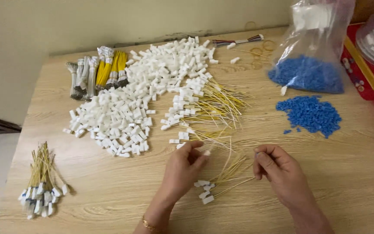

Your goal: The person assembles small craft items by inserting white foam pieces onto yellow sticks. They repeatedly pick up a foam piece and a stick, then push the foam onto the stick's tip. The completed items are placed in a pile on the table.

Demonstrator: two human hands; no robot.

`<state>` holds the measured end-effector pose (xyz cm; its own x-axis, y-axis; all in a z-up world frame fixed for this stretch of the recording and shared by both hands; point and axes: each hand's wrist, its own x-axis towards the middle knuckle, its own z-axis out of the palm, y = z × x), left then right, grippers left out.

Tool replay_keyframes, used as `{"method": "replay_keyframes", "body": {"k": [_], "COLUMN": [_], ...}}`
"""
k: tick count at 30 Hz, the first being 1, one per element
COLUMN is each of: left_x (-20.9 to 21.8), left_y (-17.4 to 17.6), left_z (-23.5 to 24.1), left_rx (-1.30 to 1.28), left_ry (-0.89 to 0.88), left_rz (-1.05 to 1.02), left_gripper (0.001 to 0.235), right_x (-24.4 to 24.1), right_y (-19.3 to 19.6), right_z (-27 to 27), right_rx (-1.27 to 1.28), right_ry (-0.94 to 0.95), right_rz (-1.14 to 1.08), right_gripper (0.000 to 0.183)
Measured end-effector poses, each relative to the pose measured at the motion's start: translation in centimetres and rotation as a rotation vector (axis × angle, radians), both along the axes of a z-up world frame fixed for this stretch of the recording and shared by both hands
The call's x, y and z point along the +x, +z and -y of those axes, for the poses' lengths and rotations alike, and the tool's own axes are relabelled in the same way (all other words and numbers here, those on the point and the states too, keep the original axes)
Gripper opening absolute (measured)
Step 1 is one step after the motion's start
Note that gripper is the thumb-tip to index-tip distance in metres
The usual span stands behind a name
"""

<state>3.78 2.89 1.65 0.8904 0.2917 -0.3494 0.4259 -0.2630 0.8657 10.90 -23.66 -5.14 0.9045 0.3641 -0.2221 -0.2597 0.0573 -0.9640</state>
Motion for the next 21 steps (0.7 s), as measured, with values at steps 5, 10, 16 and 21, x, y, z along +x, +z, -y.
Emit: {"method": "replay_keyframes", "body": {"k": [5,10,16,21], "left_x": [-2.0,-2.1,-2.9,-3.0], "left_y": [-4.2,-5.0,-3.7,-3.1], "left_z": [0.6,1.0,1.7,3.5], "left_rx": [-0.629,-0.881,-1.226,-1.133], "left_ry": [0.065,0.261,0.198,0.15], "left_rz": [0.062,-0.02,0.016,0.035], "left_gripper": [0.041,0.039,0.036,0.035], "right_x": [-1.4,-1.9,-2.6,-3.2], "right_y": [1.1,0.6,0.9,2.8], "right_z": [-2.5,-3.9,-5.3,-6.6], "right_rx": [0.07,0.079,0.004,-0.016], "right_ry": [0.06,0.128,0.106,0.097], "right_rz": [-0.06,-0.051,-0.029,0.321], "right_gripper": [0.01,0.007,0.022,0.017]}}
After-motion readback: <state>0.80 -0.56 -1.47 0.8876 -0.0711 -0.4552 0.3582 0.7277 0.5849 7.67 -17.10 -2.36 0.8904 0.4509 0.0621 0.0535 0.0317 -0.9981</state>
